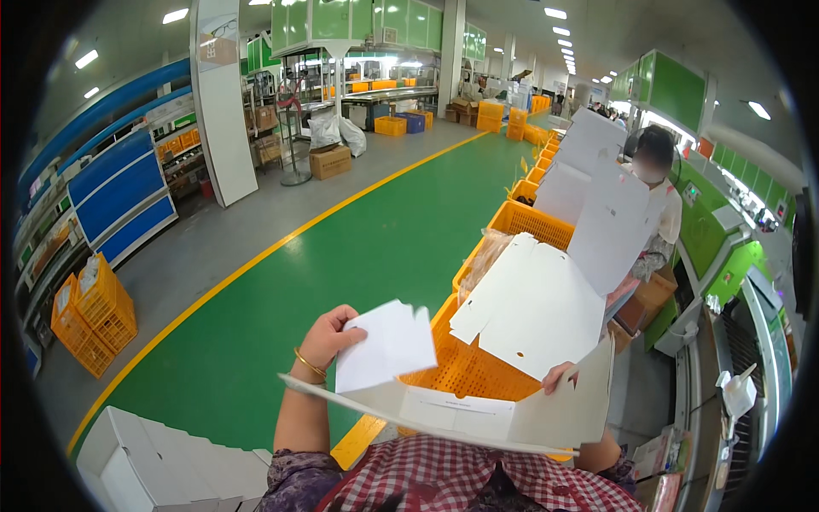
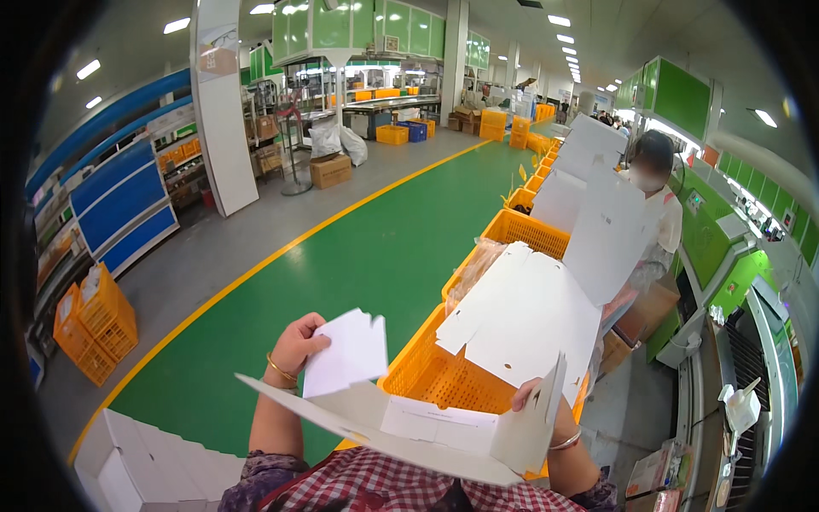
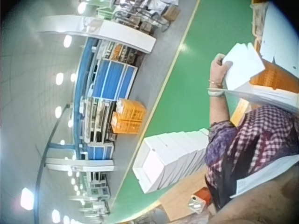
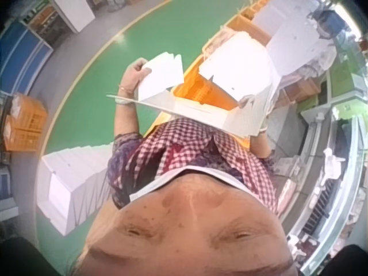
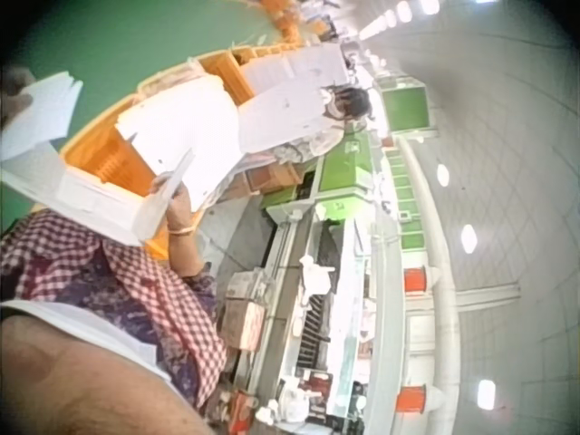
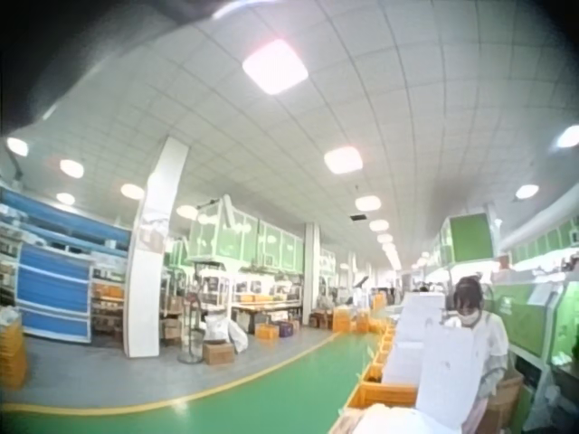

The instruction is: The person folds flat white cardboard sheets into rectangular boxes by hand. They pick up the sheets from a yellow crate, fold the sides up, and stack the finished boxes on a nearby table. The process is repeated continuously throughout the video.

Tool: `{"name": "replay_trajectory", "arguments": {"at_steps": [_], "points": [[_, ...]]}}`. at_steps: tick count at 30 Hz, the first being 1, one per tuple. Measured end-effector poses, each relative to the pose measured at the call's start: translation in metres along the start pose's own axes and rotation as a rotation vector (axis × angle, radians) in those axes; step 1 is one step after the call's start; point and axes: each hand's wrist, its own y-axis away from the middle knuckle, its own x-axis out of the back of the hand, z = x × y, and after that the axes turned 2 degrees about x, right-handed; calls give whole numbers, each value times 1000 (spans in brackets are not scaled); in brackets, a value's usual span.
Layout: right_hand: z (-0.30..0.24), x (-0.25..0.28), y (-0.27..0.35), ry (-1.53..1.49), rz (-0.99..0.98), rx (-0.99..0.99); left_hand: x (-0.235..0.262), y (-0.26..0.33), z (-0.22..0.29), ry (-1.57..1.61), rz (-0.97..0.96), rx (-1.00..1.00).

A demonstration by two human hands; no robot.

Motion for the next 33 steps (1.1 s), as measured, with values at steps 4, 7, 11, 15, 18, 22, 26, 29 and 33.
{"name": "replay_trajectory", "arguments": {"at_steps": [4,7,11,15,18,22,26,29,33], "points": [[-16,-1,-6,71,88,-76,-27,9,21,-468,-187,19],[-26,-6,-15,6,-20,26,-39,13,31,-749,-350,-67],[-28,-5,-15,95,-107,-31,-42,8,45,-883,-458,-80],[-24,-10,-31,438,-33,-130,-49,2,52,-840,-549,-63],[-26,-26,-50,762,-86,-145,-63,-7,56,-942,-620,-140],[-30,-37,-57,1164,-317,45,-90,-15,54,-1030,-722,-130],[-33,-47,-54,1143,-376,182,-98,-23,48,-841,-682,-11],[-33,-48,-60,1001,-407,-65,-102,-26,51,-685,-687,55],[-38,-49,-65,831,-442,-205,-103,-29,47,-525,-676,77]]}}
